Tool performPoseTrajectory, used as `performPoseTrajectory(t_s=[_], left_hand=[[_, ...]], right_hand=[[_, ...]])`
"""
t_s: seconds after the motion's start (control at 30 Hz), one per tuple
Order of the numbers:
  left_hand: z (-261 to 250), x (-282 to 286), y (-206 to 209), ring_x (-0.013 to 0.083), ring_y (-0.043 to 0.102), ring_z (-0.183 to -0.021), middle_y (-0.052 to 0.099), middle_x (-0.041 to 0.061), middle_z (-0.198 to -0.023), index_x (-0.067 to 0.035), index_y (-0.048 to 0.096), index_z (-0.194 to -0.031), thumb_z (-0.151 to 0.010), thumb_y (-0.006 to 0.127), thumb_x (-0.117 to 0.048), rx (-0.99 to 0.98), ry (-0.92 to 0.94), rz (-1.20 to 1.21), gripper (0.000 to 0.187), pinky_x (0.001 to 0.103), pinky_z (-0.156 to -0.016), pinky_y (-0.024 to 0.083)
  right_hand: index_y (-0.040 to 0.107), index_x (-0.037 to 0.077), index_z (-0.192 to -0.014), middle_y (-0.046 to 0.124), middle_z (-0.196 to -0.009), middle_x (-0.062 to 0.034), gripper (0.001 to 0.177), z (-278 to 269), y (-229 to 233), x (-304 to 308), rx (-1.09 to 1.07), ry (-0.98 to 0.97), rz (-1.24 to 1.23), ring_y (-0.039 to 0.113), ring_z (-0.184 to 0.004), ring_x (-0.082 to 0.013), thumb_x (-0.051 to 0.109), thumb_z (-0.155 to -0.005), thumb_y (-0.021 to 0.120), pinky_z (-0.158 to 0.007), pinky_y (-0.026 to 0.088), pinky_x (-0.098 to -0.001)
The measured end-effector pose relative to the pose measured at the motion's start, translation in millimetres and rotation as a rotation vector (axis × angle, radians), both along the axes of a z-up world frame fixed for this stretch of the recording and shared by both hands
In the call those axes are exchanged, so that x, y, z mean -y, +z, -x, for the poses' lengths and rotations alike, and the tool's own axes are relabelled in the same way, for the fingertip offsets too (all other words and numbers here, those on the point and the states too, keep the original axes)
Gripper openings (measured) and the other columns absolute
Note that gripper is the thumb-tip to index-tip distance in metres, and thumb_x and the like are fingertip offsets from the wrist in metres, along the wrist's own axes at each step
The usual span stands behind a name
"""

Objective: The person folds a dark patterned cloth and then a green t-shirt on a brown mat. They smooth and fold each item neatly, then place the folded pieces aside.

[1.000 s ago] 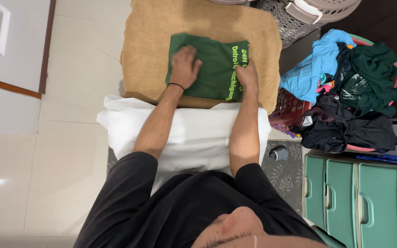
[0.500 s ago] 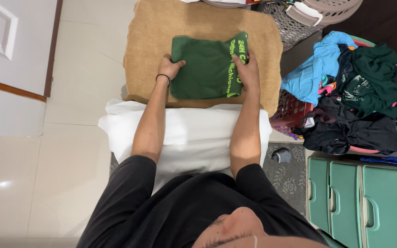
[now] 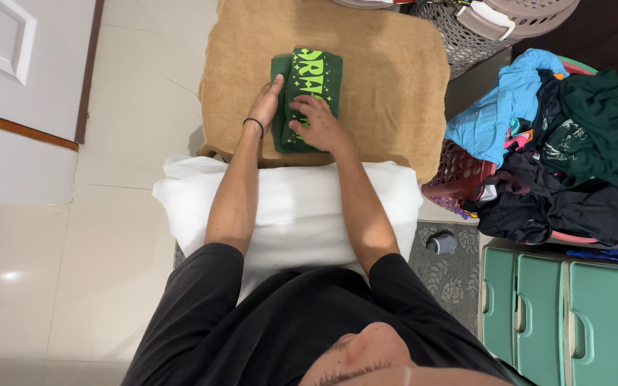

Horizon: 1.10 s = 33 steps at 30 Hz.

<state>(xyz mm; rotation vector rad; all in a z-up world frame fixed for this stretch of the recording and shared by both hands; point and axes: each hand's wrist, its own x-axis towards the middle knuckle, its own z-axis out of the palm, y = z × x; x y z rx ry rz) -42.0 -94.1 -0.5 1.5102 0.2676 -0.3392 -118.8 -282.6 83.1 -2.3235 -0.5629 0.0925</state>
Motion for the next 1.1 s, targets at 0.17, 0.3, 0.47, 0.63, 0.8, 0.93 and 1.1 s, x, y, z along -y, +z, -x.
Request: performPoseTrajectory(t_s=[0.17,0.3,0.47,0.63,0.8,0.93,1.1], left_hand=[[-1,3,-6,0.0308,0.043,-0.147,0.047,0.023,-0.155,0.003,0.040,-0.152,-0.098,0.047,-0.062,0.037,-0.015,-0.049,0.085,0.039,-0.120,0.032],[-4,2,-15,0.0302,0.045,-0.144,0.050,0.021,-0.154,0.003,0.047,-0.148,-0.100,0.044,-0.057,0.104,-0.007,-0.026,0.077,0.039,-0.118,0.032],[-6,0,-14,0.0273,0.053,-0.133,0.058,0.021,-0.142,0.006,0.052,-0.140,-0.102,0.052,-0.050,0.123,0.007,-0.052,0.067,0.038,-0.112,0.038],[2,3,0,0.0237,0.070,-0.088,0.074,0.016,-0.096,0.008,0.071,-0.107,-0.093,0.070,-0.036,0.119,-0.003,-0.169,0.046,0.039,-0.080,0.055],[5,6,20,0.0223,0.071,-0.080,0.074,0.015,-0.092,0.010,0.071,-0.103,-0.090,0.079,-0.028,0.103,0.027,0.008,0.041,0.037,-0.072,0.058],[10,8,41,0.0262,0.076,-0.095,0.076,0.017,-0.104,0.008,0.070,-0.110,-0.087,0.078,-0.024,0.007,-0.035,0.014,0.040,0.036,-0.085,0.061],[17,16,65,0.0274,0.073,-0.105,0.075,0.015,-0.114,0.001,0.068,-0.120,-0.081,0.079,-0.016,0.061,-0.136,0.030,0.043,0.037,-0.092,0.059]], right_hand=[[0.049,0.009,-0.143,0.046,-0.141,-0.0215,0.086,17,19,-12,0.148,-0.099,0.091,0.043,-0.128,-0.0424,0.033,-0.071,0.089,-0.105,0.039,-0.0495],[0.056,0.014,-0.133,0.052,-0.135,-0.0173,0.073,25,17,-28,0.194,-0.223,0.174,0.046,-0.126,-0.0389,0.015,-0.066,0.083,-0.103,0.041,-0.0498],[0.057,0.013,-0.132,0.064,-0.131,-0.0093,0.052,-3,-1,30,-0.034,-0.481,-0.438,0.062,-0.116,-0.0269,0.004,-0.082,0.067,-0.101,0.052,-0.0389],[0.057,-0.001,-0.132,0.067,-0.125,-0.0222,0.046,2,-7,158,-0.112,-0.770,-0.177,0.064,-0.121,-0.0343,0.013,-0.089,0.063,-0.107,0.049,-0.0421],[0.049,-0.003,-0.146,0.053,-0.145,-0.0283,0.055,1,-12,160,0.126,-0.666,0.000,0.049,-0.139,-0.0420,0.021,-0.098,0.063,-0.120,0.037,-0.0470],[0.043,-0.001,-0.153,0.042,-0.158,-0.0284,0.063,-6,-19,129,0.292,-0.520,0.074,0.036,-0.147,-0.0453,0.032,-0.103,0.064,-0.123,0.029,-0.0494],[0.023,-0.009,-0.155,0.020,-0.162,-0.0309,0.092,-25,-39,125,-0.090,-0.517,0.387,0.019,-0.149,-0.0447,0.043,-0.093,0.067,-0.121,0.021,-0.0473]])
